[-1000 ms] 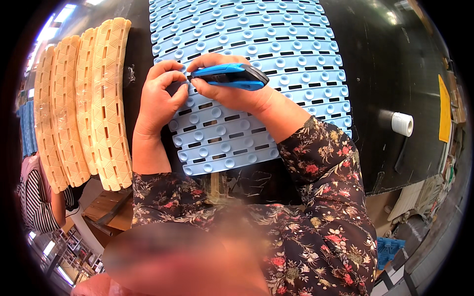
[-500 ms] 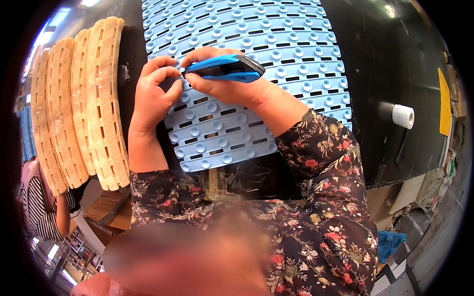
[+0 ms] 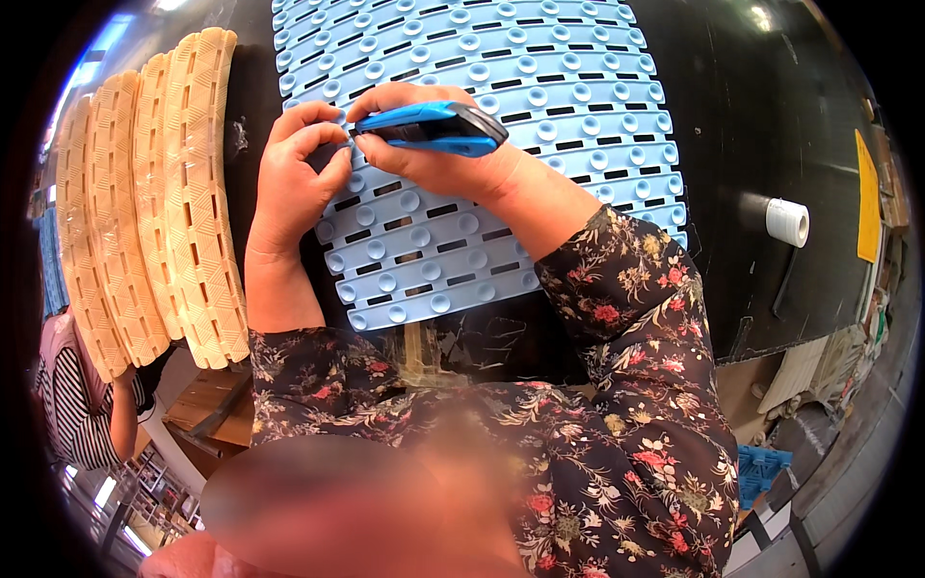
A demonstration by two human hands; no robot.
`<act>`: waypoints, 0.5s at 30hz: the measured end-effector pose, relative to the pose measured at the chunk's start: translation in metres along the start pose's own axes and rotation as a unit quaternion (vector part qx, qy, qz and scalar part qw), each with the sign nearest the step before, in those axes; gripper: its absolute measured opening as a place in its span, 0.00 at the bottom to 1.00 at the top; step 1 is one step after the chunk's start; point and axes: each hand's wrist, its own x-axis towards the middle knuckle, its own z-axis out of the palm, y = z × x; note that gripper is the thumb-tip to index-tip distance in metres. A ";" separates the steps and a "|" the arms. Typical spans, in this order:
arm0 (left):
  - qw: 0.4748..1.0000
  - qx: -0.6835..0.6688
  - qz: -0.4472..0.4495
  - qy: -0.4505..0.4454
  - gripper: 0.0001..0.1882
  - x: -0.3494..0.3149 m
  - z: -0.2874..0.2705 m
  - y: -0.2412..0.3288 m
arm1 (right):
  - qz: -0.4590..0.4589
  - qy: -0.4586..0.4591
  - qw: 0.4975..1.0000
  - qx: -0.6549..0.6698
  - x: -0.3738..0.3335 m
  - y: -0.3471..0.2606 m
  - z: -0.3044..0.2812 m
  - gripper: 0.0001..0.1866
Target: The person assembles plastic mats by manually inserting connectors into pre-made holes using a utility knife to trim or assist with the fit.
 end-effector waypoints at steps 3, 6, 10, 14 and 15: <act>1.000 0.000 0.007 0.003 0.07 0.000 0.000 -0.001 | 0.016 -0.011 1.000 0.013 0.001 -0.001 -0.001 0.14; 1.000 -0.002 0.007 0.005 0.07 0.000 0.000 0.000 | 0.009 0.002 1.000 0.005 0.000 -0.001 0.000 0.13; 1.000 0.005 0.014 0.008 0.07 -0.001 0.001 -0.002 | -0.010 0.003 1.000 -0.012 0.000 0.001 0.001 0.13; 1.000 0.001 0.013 0.008 0.07 -0.001 0.000 -0.001 | 0.006 -0.013 1.000 0.012 0.001 0.000 0.000 0.13; 1.000 0.001 0.012 0.009 0.08 -0.001 0.000 -0.001 | 0.009 -0.008 1.000 0.007 0.001 0.000 0.000 0.13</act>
